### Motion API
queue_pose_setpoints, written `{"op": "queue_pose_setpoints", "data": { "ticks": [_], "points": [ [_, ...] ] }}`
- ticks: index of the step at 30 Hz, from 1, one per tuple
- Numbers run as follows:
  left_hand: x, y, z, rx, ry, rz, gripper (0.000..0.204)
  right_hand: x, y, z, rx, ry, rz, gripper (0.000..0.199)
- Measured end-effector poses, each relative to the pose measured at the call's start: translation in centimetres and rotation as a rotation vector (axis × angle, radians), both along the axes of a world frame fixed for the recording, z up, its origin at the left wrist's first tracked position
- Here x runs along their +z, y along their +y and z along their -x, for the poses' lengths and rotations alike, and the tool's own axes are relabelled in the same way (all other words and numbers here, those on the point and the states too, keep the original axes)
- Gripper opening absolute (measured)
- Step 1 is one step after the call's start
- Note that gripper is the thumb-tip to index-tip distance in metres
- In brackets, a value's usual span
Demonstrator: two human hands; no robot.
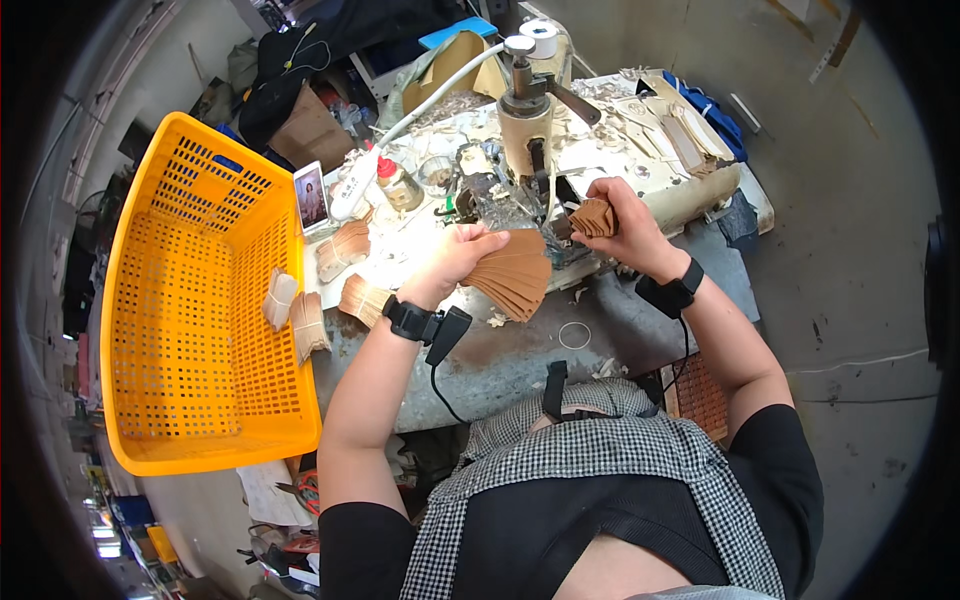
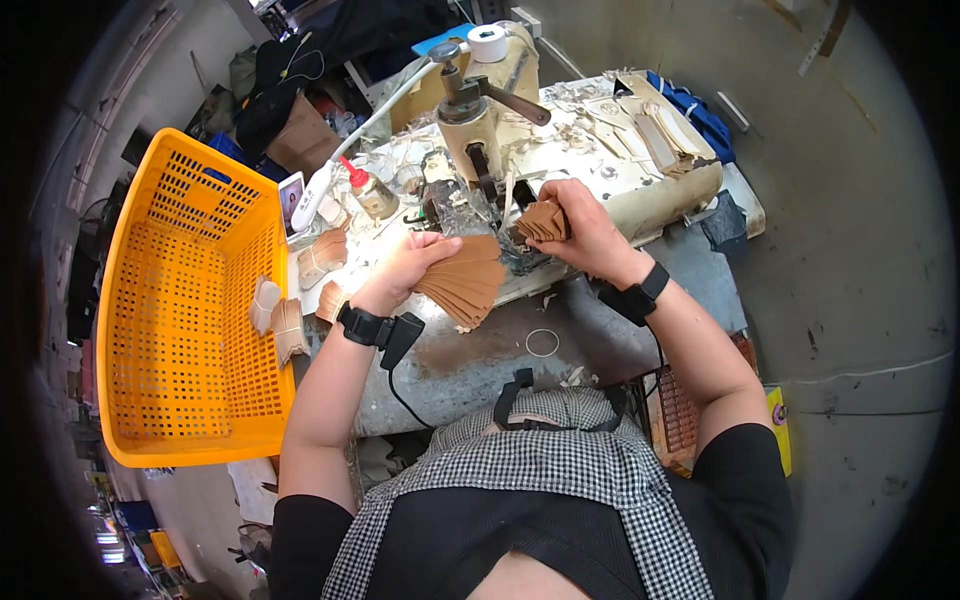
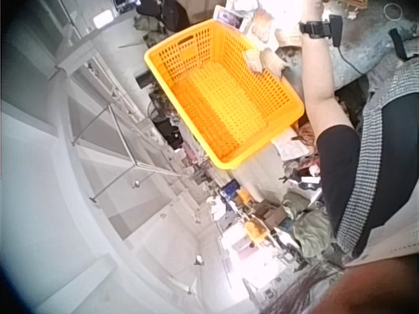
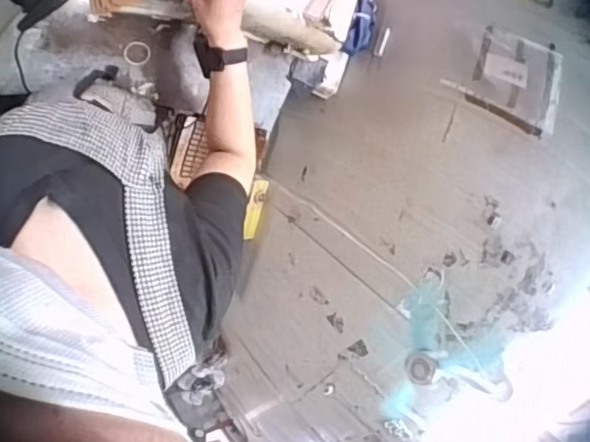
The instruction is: Skiving small leather pieces using a machine and bundling them together with rubber bands.
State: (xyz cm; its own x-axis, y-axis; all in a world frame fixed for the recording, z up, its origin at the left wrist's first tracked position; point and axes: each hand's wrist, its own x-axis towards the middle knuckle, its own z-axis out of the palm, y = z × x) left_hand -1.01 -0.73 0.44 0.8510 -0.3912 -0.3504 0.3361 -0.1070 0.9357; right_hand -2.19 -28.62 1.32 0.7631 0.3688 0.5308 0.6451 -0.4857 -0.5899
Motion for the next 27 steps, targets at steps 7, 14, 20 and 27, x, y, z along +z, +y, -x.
{"op": "queue_pose_setpoints", "data": {
  "ticks": [7,14,20,27],
  "points": [
    [1.8,-2.1,-0.1,0.050,-0.104,-0.270,0.029,0.4,0.8,-0.5,0.068,-0.148,0.199,0.051],
    [0.2,-1.4,0.0,0.056,-0.098,-0.129,0.027,-0.5,0.6,-0.5,0.006,-0.119,0.237,0.049],
    [0.2,-1.4,0.0,0.066,-0.090,-0.143,0.026,-0.4,0.7,-0.4,0.018,-0.116,0.207,0.048],
    [-0.1,-1.5,0.0,0.080,-0.086,-0.099,0.026,-0.5,0.8,-0.4,-0.001,-0.120,0.165,0.049]
  ]
}}
